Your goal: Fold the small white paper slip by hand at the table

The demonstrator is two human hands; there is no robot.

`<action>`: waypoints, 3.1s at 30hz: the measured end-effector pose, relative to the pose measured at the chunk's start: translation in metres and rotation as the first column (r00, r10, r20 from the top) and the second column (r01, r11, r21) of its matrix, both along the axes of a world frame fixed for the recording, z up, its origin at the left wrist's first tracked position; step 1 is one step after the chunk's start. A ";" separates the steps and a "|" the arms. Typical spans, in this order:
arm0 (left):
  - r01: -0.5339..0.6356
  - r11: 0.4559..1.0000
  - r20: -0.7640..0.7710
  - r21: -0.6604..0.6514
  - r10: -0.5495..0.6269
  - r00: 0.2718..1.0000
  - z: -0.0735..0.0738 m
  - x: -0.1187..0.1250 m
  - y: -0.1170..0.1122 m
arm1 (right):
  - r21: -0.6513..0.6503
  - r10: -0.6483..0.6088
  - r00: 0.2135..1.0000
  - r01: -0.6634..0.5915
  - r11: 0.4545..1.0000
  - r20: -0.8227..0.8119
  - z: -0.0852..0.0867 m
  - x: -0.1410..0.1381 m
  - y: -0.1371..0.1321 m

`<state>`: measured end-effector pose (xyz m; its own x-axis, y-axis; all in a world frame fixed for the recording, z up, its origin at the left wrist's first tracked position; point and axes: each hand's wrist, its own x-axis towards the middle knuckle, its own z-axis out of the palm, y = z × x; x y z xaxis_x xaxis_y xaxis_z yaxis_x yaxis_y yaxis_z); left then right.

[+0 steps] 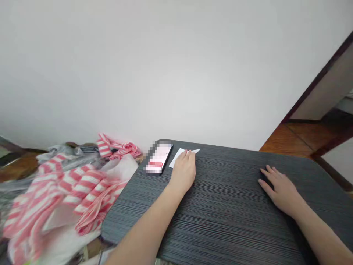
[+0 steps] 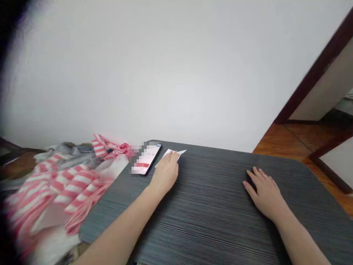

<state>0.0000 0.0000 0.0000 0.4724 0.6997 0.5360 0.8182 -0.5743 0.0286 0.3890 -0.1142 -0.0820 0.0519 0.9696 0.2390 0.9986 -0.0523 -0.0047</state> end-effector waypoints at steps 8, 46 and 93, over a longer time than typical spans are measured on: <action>0.462 0.872 -0.229 -0.161 -0.488 0.842 0.002 0.036 -0.044 | -0.004 -0.026 1.000 0.026 1.000 -0.012 0.013 -0.011 0.001; 0.505 0.789 0.053 -0.350 -0.522 0.852 -0.003 0.040 -0.032 | -0.124 -0.011 0.929 -0.038 0.992 -0.370 0.071 -0.147 0.051; 0.762 0.193 0.783 -0.619 0.230 0.578 -0.013 0.050 -0.004 | 0.022 0.066 0.235 -0.186 0.982 -0.970 0.066 -0.131 0.042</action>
<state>0.0502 -0.0045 -0.0132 0.6488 0.7547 -0.0971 0.0269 0.1047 0.9941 0.2582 -0.0721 -0.0164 0.0595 0.9978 0.0287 0.2399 0.0136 -0.9707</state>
